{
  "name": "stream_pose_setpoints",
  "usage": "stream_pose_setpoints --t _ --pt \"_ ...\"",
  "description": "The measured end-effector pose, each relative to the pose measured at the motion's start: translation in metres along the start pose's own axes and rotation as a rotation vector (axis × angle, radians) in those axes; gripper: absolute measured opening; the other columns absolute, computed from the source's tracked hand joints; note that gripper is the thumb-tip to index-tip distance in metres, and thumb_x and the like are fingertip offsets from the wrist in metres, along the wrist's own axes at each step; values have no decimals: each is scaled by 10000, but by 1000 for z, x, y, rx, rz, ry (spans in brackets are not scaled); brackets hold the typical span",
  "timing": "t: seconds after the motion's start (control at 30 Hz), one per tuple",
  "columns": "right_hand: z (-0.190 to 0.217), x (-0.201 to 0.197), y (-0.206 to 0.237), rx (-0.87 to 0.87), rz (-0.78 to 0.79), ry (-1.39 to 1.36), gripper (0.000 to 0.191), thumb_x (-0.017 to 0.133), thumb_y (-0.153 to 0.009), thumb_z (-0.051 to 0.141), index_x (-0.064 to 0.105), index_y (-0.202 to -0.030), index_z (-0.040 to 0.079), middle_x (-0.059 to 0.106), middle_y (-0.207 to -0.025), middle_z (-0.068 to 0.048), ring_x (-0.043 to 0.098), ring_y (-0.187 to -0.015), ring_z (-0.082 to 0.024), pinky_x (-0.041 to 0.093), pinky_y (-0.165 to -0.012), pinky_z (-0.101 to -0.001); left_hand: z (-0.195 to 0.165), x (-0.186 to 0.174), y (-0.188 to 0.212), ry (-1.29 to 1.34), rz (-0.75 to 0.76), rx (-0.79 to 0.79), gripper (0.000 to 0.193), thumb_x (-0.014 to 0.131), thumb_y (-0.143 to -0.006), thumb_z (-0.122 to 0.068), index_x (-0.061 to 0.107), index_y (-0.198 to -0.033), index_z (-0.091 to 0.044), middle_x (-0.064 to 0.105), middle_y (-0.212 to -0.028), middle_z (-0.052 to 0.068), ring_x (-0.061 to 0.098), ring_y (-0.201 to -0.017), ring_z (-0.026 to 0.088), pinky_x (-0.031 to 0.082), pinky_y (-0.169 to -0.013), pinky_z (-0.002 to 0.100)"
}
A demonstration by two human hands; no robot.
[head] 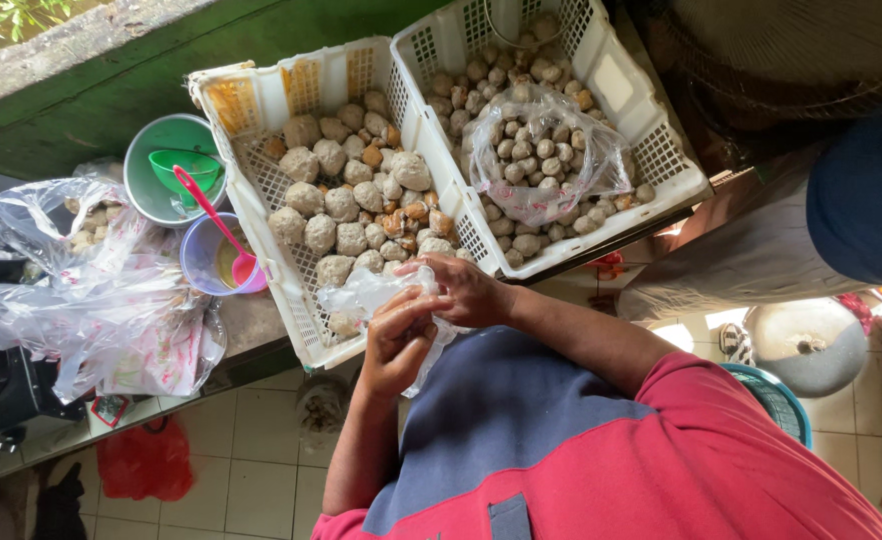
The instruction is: The person picks up round meatballs from white crates and places them into clear plastic bags. The person handles the bags and meatballs by hand, filling multiple bags and placing them back into the crates.
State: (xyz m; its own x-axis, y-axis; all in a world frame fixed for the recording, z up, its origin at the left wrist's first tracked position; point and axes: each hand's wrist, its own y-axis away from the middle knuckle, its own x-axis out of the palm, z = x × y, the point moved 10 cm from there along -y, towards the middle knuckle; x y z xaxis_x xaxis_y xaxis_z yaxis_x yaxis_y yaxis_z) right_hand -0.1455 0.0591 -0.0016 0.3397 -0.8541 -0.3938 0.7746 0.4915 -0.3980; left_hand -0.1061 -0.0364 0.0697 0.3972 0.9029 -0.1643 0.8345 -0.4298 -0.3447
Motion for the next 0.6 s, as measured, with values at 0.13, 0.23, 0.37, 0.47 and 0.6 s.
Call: stream_pose_setpoints --t 0.13,0.23,0.37,0.47,0.6 --pt "-8 6 1 10 18 154 423 723 -911 139 512 -1277 111 590 -1029 -133 654 -915 -290 556 -779 -401 12 -9 -11 58 17 61 521 525 -732 124 711 -1208 23 503 -746 16 449 -704 112 413 -807 301" --pt "-17 11 0 66 62 -34 529 641 -1006 159 456 -1499 111 593 -1004 -80 623 -758 -172 602 -667 -293 15 -26 -37 198 11 140 526 505 -801 143 691 -1274 10 597 -863 12 523 -723 90 454 -678 249" --pt "-23 -4 -3 112 -29 -36 440 668 -1004 146 531 -1421 126 616 -1016 -62 609 -756 -116 572 -644 -274 18 -51 -88 67 -8 133 422 504 -901 154 692 -1253 18 680 -1047 72 538 -782 90 470 -732 254" --pt "-29 -18 -2 173 -113 -43 427 700 -993 153 557 -1395 138 639 -1015 -51 599 -726 -119 567 -648 -279 24 -57 -119 -114 0 56 410 513 -894 153 709 -1227 17 672 -1065 76 548 -811 77 448 -708 236" --pt "-36 -26 4 201 -135 -55 429 704 -994 167 556 -1396 146 647 -1021 -46 622 -742 -112 570 -653 -272 42 -46 -134 -205 20 -49 439 520 -838 151 731 -1189 -5 700 -1047 80 531 -719 95 457 -640 233"
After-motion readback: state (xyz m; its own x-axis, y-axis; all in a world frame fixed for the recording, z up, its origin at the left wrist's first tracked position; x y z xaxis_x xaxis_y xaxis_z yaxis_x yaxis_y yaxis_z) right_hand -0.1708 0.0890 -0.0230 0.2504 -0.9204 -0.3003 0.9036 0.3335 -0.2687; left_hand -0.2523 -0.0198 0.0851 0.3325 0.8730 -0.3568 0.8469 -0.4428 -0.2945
